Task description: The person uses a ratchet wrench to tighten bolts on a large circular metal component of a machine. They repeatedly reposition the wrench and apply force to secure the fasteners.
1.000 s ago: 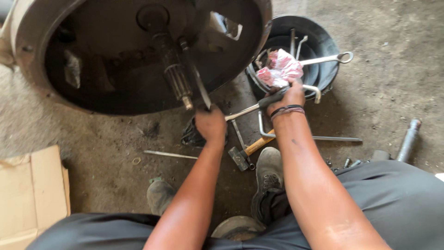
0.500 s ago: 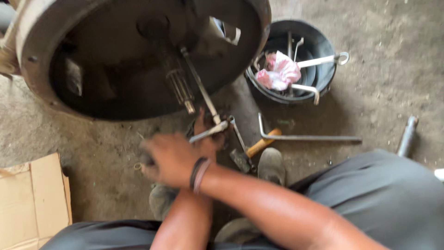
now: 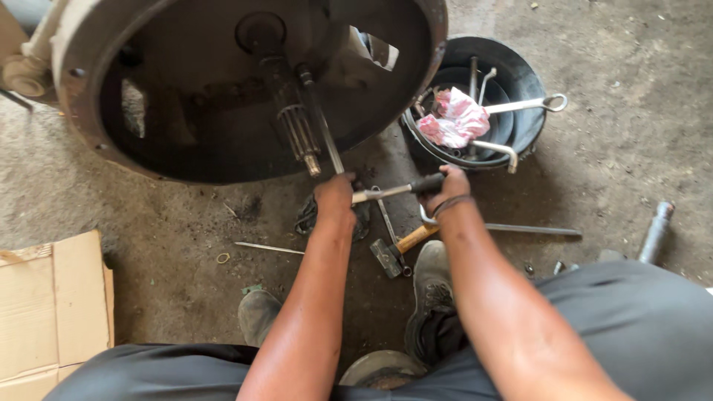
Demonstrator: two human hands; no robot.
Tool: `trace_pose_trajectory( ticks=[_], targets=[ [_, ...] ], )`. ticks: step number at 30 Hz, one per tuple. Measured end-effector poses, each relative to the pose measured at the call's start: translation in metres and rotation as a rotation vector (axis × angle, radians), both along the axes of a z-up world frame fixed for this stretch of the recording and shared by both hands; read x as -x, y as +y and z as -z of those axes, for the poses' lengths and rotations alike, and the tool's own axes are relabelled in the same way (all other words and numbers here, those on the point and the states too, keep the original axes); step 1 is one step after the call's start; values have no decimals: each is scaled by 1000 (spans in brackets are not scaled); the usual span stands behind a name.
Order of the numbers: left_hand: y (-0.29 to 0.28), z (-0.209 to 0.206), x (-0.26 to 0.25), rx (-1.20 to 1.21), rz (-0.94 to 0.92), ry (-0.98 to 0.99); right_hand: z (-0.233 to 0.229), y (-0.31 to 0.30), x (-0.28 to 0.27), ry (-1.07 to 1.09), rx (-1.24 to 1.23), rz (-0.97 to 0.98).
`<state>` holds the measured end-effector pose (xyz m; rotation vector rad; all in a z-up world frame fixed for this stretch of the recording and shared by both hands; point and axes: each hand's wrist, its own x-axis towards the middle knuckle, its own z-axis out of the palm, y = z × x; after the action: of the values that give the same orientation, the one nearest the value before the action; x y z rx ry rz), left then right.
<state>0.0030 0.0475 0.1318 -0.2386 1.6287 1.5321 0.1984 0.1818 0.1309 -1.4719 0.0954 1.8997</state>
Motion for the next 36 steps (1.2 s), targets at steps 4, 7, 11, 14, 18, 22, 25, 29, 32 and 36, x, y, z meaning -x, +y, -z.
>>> trace_pose_trajectory(
  ticks=[4,7,11,14,18,22,25,29,32,36],
  targets=[
    [-10,18,-9,-66,-38,353,-38,-7,15,-37,-285,167],
    [-1,15,-24,30,109,473,-141,-23,33,24,-566,267],
    [-13,3,-20,-259,56,-243,-220,-141,101,-587,-1215,-256],
    [-44,2,-10,-544,5,-618,-220,-220,132,-806,-1893,-962],
    [-46,6,4,-646,65,-670,-199,-215,144,-566,-1828,-1104],
    [-21,1,14,-339,27,-501,-189,-156,130,-787,-1699,-428],
    [-11,-3,8,-166,0,-397,-161,-81,85,-361,-1423,-89],
    [-5,-6,7,-156,38,-359,-75,1,17,-170,-904,155],
    [-11,8,4,-164,6,-271,-9,-3,-6,138,-236,84],
    [-19,30,-3,-65,-104,129,-38,-20,19,-71,-277,241]
  ],
)
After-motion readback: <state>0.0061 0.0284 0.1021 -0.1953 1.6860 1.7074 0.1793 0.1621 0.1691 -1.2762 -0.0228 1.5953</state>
